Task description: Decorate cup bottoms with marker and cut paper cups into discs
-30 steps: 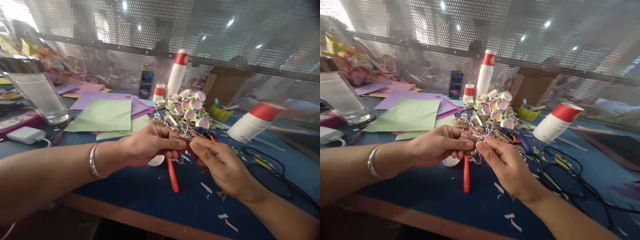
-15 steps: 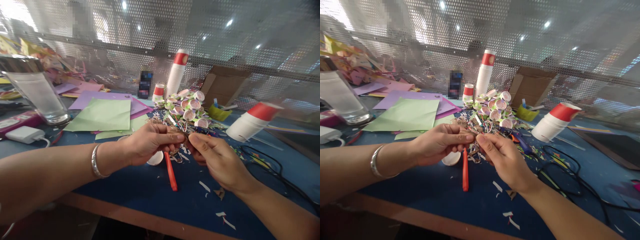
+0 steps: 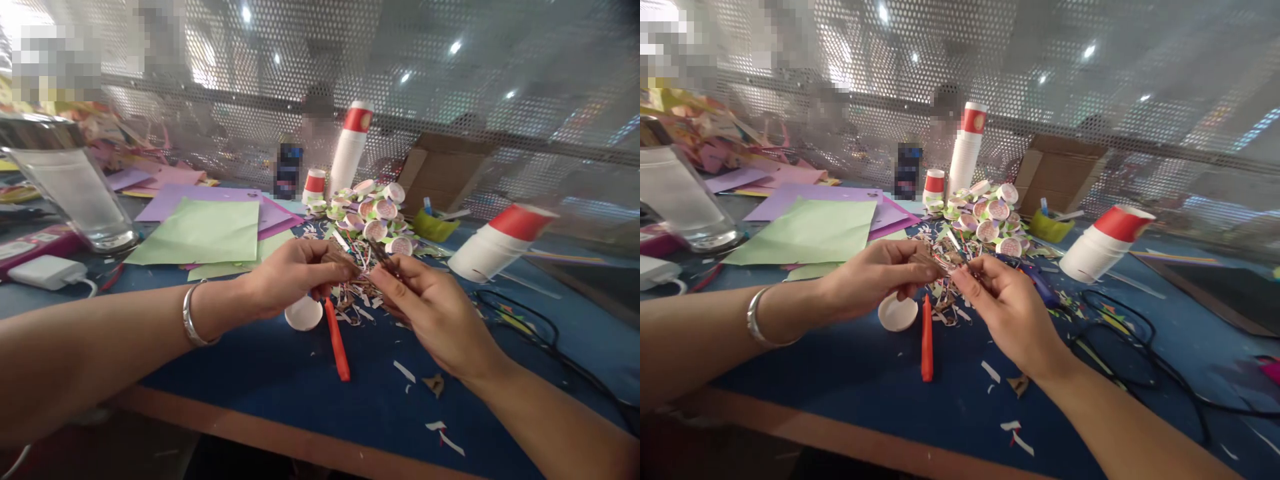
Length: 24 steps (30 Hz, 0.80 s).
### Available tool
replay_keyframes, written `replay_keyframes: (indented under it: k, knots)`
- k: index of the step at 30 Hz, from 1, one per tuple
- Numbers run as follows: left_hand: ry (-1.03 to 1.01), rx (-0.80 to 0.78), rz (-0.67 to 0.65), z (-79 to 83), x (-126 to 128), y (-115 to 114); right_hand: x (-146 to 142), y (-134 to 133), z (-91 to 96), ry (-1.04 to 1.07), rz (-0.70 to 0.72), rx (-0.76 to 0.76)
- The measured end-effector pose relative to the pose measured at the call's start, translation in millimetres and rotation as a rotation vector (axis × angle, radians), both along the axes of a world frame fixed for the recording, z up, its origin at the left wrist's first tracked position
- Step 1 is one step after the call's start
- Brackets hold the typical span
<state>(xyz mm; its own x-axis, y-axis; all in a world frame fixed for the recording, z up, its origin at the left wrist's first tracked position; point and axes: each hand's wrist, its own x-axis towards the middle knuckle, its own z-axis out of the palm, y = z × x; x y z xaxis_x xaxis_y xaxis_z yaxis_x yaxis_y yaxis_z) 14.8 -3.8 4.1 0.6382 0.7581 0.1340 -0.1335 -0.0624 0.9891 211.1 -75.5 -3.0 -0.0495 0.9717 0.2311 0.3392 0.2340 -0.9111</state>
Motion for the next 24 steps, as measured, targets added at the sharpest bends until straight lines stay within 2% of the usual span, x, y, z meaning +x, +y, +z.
replay_keyframes:
  k: [2,5,10,18,24]
  knots:
    - [0.032,0.03,-0.085,-0.2,1.7,-3.8,-1.5,-0.6,0.9,-0.014,0.05,0.003]
    - [0.052,0.034,-0.116,-0.4,3.4,-9.1,-3.2,-2.0,1.8,-0.051,0.101,0.022]
    - [0.034,0.066,-0.072,-1.8,4.4,-13.1,-5.2,-4.6,4.9,-0.121,0.06,0.106]
    - [0.012,0.139,0.006,-2.6,4.0,-18.0,-11.0,-4.9,2.8,-0.066,0.108,0.033]
    - [-0.085,0.149,0.031,-4.5,7.8,-22.8,-14.7,-6.5,6.6,-0.067,0.109,0.056]
